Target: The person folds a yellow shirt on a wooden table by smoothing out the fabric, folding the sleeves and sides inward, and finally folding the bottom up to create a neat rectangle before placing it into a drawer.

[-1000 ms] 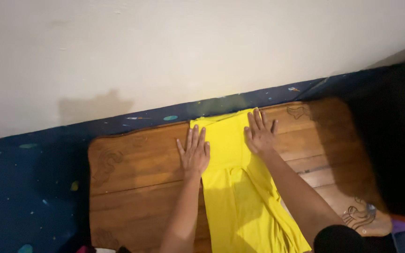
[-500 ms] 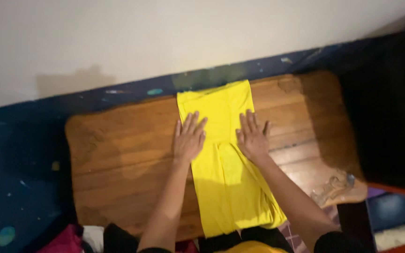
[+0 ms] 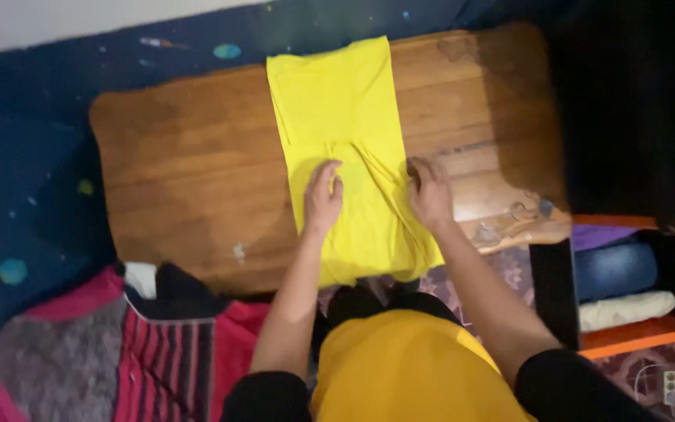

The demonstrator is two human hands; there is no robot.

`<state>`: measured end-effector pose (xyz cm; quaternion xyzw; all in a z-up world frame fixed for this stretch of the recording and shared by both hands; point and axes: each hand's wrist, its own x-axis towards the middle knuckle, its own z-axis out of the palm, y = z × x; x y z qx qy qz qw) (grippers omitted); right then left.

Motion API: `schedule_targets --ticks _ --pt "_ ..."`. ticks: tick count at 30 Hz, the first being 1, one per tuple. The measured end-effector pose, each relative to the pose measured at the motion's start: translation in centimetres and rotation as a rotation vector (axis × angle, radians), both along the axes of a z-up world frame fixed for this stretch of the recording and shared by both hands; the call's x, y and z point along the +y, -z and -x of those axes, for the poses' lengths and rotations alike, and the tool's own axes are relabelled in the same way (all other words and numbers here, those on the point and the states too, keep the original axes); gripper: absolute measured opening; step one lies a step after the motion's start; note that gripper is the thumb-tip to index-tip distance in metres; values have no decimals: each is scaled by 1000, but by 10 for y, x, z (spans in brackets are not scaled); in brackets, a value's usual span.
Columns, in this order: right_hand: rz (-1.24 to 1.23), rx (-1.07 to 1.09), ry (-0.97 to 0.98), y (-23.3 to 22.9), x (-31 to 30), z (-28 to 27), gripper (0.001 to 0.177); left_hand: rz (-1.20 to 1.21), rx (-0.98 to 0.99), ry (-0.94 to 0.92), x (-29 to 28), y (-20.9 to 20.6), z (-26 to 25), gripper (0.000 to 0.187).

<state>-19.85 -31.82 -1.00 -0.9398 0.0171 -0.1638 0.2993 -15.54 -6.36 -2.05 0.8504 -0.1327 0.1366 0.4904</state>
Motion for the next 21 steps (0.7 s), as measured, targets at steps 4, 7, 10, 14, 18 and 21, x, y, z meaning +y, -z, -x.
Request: schedule_targets --ticks 4,7,10,14,18,21 --pt "-152 180 20 -3 -4 53 35 265 309 -15 -45 18 78 30" --pt "-188 225 -42 -5 -12 87 40 307 316 -68 -65 35 126 28" --pt "-214 184 -96 -1 -26 112 45 344 375 -57 -75 52 155 26" --pt "-169 193 -127 13 -38 137 49 487 386 -45 -81 74 181 22" --pt "-11 218 -177 22 -38 154 37 573 365 29 -88 96 200 22" --pt "21 101 -205 14 -26 158 35 621 399 23 -94 103 203 19"
